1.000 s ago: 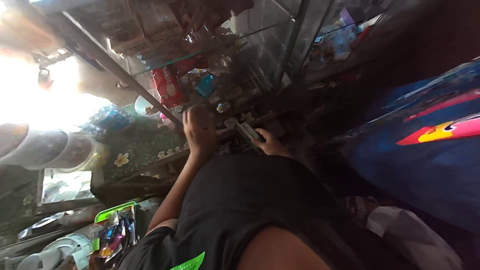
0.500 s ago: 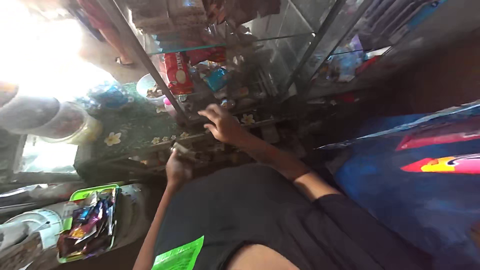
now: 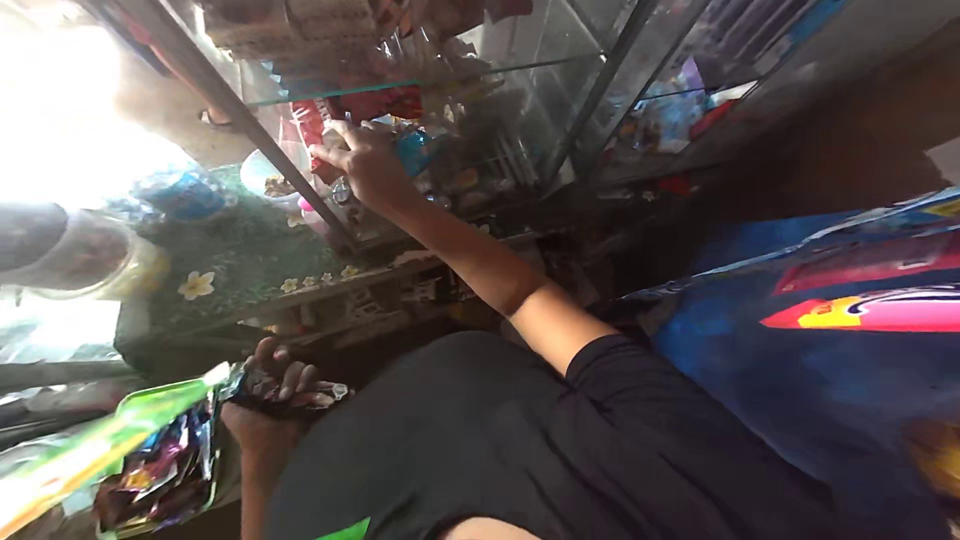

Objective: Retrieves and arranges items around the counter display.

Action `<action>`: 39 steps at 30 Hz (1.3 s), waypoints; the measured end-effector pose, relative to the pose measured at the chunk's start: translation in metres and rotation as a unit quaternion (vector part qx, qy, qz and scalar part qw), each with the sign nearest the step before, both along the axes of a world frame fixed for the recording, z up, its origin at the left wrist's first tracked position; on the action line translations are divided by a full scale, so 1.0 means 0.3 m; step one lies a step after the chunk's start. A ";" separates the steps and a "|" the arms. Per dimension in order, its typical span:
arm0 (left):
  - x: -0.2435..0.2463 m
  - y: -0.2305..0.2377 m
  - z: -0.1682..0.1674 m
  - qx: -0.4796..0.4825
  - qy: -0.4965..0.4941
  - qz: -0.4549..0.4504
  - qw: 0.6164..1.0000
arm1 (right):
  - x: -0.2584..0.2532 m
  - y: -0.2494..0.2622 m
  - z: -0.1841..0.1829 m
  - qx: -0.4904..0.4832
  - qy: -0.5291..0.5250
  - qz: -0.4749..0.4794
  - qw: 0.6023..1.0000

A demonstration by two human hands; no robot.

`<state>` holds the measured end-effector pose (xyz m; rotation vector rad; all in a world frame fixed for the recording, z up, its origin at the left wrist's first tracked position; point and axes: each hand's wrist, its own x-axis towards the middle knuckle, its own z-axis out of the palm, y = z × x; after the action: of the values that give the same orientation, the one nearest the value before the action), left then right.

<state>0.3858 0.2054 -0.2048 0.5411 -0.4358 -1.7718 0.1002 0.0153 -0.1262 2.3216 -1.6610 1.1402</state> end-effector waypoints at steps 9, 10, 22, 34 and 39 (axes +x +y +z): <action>-0.200 -0.146 0.138 0.043 -0.265 -0.091 0.959 | -0.001 0.036 -0.043 0.062 -0.001 -0.056 0.997; -0.224 -0.167 0.136 0.051 -0.270 -0.104 0.956 | 0.005 0.034 -0.046 0.071 0.034 -0.062 0.995; -0.313 -0.338 0.168 0.010 -0.260 -0.197 0.945 | 0.008 0.387 -0.084 -0.036 -0.048 0.046 0.997; -0.301 -0.262 0.075 0.044 -0.376 -0.250 0.891 | -0.586 0.419 -0.171 0.046 -0.274 -0.354 0.893; -0.220 -0.245 0.123 0.017 -0.413 -0.204 0.888 | -0.683 0.341 -0.143 -0.001 -0.312 -0.446 0.838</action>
<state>0.3199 0.1318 -0.1678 1.3144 -1.1783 -1.8740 -0.1047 0.1176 -0.1691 0.8529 -2.4730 1.6447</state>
